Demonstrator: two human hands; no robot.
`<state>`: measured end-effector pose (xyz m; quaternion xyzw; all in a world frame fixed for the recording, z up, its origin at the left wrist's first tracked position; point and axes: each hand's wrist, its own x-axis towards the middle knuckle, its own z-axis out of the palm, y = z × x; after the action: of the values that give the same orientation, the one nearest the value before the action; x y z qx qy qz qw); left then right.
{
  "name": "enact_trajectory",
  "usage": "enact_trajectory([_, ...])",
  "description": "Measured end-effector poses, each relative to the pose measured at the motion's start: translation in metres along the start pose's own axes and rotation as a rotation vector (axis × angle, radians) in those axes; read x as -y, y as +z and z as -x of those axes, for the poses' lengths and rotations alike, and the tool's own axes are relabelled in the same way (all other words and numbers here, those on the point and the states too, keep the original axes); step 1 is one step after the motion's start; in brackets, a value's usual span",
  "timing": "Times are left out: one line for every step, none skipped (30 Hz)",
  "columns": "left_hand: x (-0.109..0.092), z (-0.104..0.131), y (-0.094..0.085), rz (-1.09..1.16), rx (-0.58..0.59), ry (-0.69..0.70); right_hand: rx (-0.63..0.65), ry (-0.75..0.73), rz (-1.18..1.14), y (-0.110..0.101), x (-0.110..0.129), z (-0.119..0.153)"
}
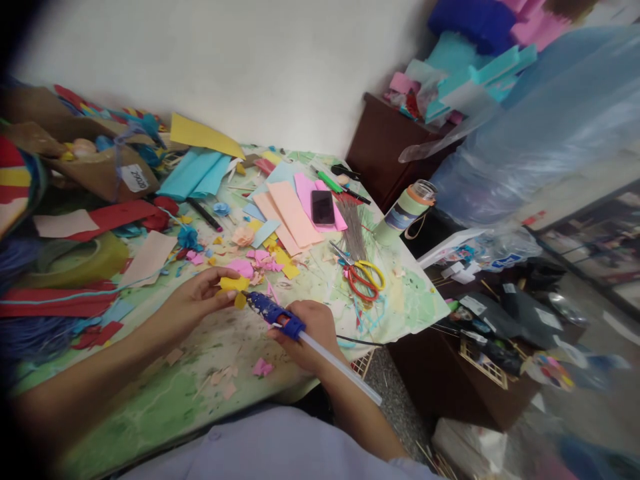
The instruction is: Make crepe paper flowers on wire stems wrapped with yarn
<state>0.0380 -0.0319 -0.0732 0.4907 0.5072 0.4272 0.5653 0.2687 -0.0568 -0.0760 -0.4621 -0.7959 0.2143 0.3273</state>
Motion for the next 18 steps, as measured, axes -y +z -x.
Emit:
enact_trajectory([0.0001,0.0000,-0.0003,-0.002,-0.002,-0.003,0.006,-0.002,0.001,0.0000,0.0001,0.0000])
enact_trajectory([0.0002,0.0000,-0.0006,-0.003,-0.004,-0.003,0.011,-0.002,0.003,0.0000,0.0003,0.0000])
enact_trajectory([0.0003,0.0000,-0.0008,-0.001,-0.006,-0.001,0.013,0.000,0.003,0.0001,0.0004,0.0000])
enact_trajectory([0.0005,-0.0001,-0.0010,0.003,-0.008,0.004,0.011,0.001,0.002,0.0003,0.0006,0.0000])
enact_trajectory([0.0006,-0.0001,-0.0012,0.007,-0.008,0.010,0.007,0.002,0.000,0.0005,0.0008,-0.0001])
enact_trajectory([0.0007,-0.0001,-0.0013,0.012,-0.006,0.013,-0.001,0.001,-0.002,0.0007,0.0010,-0.0001])
enact_trajectory([0.0009,0.0000,-0.0014,0.014,-0.001,0.012,-0.008,-0.002,-0.004,0.0008,0.0010,-0.0001])
enact_trajectory([0.0012,0.0000,-0.0015,0.012,0.002,0.008,-0.015,-0.005,-0.006,0.0009,0.0011,-0.0001])
enact_trajectory([0.0014,0.0000,-0.0016,0.008,0.004,0.004,-0.021,-0.009,-0.006,0.0009,0.0010,-0.0002])
enact_trajectory([0.0017,0.0000,-0.0016,0.002,0.006,0.003,-0.026,-0.013,-0.005,0.0008,0.0010,-0.0002])
enact_trajectory([0.0021,0.0000,-0.0017,-0.004,0.008,0.004,-0.028,-0.015,-0.003,0.0007,0.0010,-0.0003])
enact_trajectory([0.0023,-0.0001,-0.0017,-0.010,0.007,0.006,-0.026,-0.017,0.000,0.0006,0.0010,-0.0005])
enact_trajectory([0.0025,-0.0001,-0.0017,-0.013,0.009,0.007,-0.021,-0.018,0.005,0.0006,0.0011,-0.0007])
enact_trajectory([0.0026,-0.0002,-0.0017,-0.011,0.010,0.010,-0.018,-0.018,0.012,0.0006,0.0013,-0.0008])
enact_trajectory([0.0026,-0.0002,-0.0016,-0.008,0.015,0.010,-0.013,-0.017,0.020,0.0008,0.0014,-0.0008])
enact_trajectory([0.0025,-0.0003,-0.0015,-0.003,0.016,0.011,-0.007,-0.016,0.028,0.0011,0.0016,-0.0007])
enact_trajectory([0.0021,-0.0002,-0.0014,0.004,0.016,0.012,-0.003,-0.017,0.037,0.0016,0.0016,-0.0005])
enact_trajectory([0.0016,-0.0001,-0.0013,0.013,0.012,0.012,-0.001,-0.018,0.045,0.0021,0.0015,-0.0002])
